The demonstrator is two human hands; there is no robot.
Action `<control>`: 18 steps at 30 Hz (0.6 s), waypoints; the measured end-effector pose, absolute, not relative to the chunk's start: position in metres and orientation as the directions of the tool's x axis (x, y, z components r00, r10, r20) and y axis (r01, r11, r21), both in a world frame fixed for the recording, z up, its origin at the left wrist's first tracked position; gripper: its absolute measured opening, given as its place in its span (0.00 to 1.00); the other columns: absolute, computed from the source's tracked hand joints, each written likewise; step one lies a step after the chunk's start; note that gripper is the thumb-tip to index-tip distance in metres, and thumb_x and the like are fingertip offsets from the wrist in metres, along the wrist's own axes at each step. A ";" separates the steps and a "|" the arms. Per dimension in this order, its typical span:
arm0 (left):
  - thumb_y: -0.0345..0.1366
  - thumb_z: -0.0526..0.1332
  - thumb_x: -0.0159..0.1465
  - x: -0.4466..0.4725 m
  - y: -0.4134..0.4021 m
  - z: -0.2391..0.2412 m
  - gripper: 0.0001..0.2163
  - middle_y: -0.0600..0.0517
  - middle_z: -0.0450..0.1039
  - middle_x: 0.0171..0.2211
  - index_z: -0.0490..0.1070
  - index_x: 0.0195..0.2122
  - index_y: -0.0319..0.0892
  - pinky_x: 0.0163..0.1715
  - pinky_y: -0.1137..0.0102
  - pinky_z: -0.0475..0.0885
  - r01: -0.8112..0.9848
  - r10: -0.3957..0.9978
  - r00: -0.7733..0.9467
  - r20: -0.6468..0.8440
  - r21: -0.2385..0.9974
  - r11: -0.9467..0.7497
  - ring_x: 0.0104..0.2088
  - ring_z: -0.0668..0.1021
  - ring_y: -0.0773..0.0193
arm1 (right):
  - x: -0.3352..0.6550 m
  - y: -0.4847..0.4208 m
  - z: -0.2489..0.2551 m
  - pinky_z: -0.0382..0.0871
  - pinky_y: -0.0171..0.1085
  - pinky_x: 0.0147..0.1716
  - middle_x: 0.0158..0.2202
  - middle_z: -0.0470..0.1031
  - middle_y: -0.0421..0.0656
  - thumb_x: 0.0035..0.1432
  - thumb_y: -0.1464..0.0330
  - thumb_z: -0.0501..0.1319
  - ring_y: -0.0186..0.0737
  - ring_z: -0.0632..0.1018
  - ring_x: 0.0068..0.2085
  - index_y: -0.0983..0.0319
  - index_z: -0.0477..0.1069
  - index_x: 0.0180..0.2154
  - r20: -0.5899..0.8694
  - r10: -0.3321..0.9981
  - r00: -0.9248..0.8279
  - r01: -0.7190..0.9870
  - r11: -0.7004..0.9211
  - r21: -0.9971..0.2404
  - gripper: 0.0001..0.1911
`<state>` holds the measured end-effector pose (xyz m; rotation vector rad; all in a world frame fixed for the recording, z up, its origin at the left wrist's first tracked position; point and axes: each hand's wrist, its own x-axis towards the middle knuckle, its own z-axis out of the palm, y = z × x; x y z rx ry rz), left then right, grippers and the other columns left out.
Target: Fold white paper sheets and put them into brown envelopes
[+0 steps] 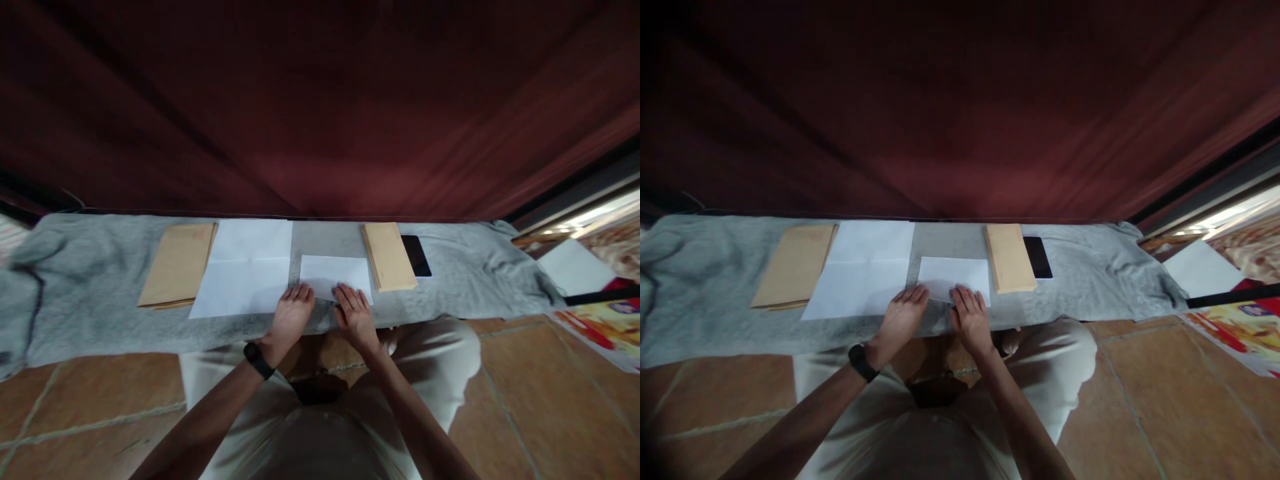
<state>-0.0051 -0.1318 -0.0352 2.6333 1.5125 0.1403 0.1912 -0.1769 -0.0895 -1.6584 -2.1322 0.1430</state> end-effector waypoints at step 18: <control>0.47 0.66 0.62 -0.008 -0.112 -0.056 0.31 0.45 0.80 0.44 0.65 0.64 0.38 0.46 0.64 0.76 -0.081 0.970 0.011 -0.243 0.967 0.243 0.45 0.81 0.58 | 0.198 -0.128 -0.044 0.74 0.38 0.27 0.31 0.81 0.42 0.59 0.51 0.63 0.43 0.79 0.29 0.61 0.76 0.44 -0.167 0.949 0.267 -0.180 -0.121 -0.976 0.21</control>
